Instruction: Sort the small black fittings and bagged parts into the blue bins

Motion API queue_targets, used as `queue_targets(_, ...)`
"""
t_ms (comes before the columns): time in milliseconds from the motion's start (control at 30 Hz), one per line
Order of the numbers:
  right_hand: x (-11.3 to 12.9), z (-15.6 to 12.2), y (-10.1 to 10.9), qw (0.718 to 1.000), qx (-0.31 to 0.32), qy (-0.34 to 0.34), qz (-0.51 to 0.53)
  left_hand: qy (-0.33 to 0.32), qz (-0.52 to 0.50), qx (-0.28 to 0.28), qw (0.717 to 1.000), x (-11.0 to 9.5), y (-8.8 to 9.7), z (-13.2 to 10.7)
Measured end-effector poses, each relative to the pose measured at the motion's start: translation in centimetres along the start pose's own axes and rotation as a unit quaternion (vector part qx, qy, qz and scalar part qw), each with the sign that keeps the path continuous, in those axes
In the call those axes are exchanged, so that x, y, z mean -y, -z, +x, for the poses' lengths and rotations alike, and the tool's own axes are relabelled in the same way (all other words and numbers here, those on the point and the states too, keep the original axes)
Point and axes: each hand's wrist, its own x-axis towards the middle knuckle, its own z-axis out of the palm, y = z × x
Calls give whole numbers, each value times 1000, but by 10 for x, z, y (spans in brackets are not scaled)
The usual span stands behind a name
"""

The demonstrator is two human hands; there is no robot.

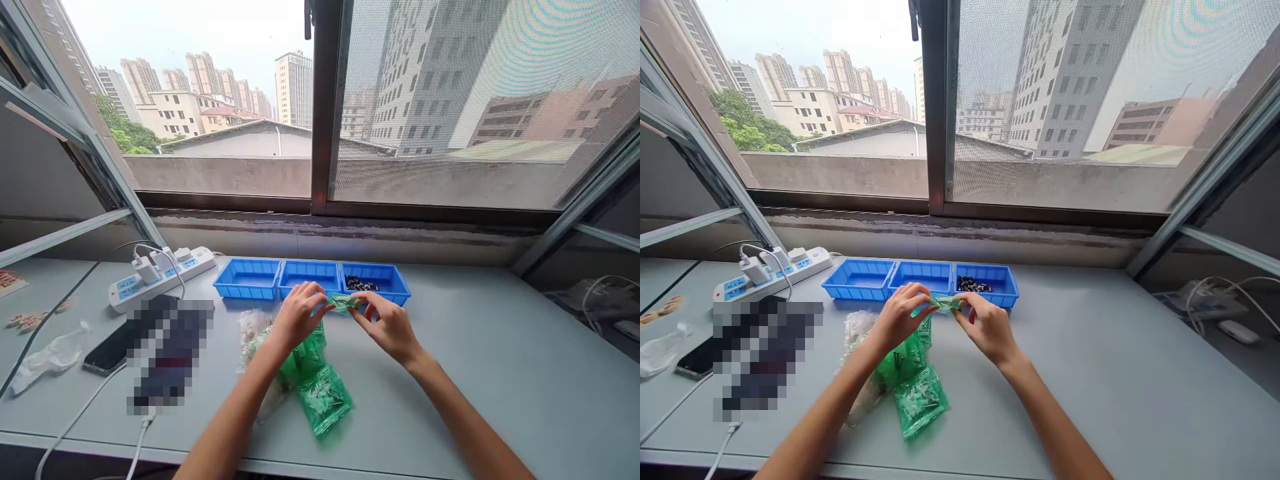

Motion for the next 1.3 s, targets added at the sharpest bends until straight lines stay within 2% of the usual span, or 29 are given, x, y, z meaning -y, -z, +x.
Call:
queue_targets(200,4,4,3,994,-47,-27,94,19,-52,-51,997,-2,2,2)
queue_targets(400,5,8,4,962,-17,-137,234,61,-203,-82,974,-5,0,6)
queue_targets(633,4,11,4,955,-52,-176,235,68,-109,-81,988,-3,3,4)
queue_targets(767,7,9,-2,956,-20,-154,249,68,-92,-90,989,-8,2,2)
queue_targets(967,11,7,-7,954,9,-137,267,99,-124,-164,974,-6,-6,-2)
queue_targets(1033,12,6,-4,956,9,-135,259,101,-125,-160,974,-4,-6,-3)
queue_targets(1200,14,5,2,959,8,-148,243,101,-105,-98,984,-2,-4,-3)
queue_targets(1300,14,5,2,951,-18,-170,259,101,-91,-80,987,-3,-2,-2)
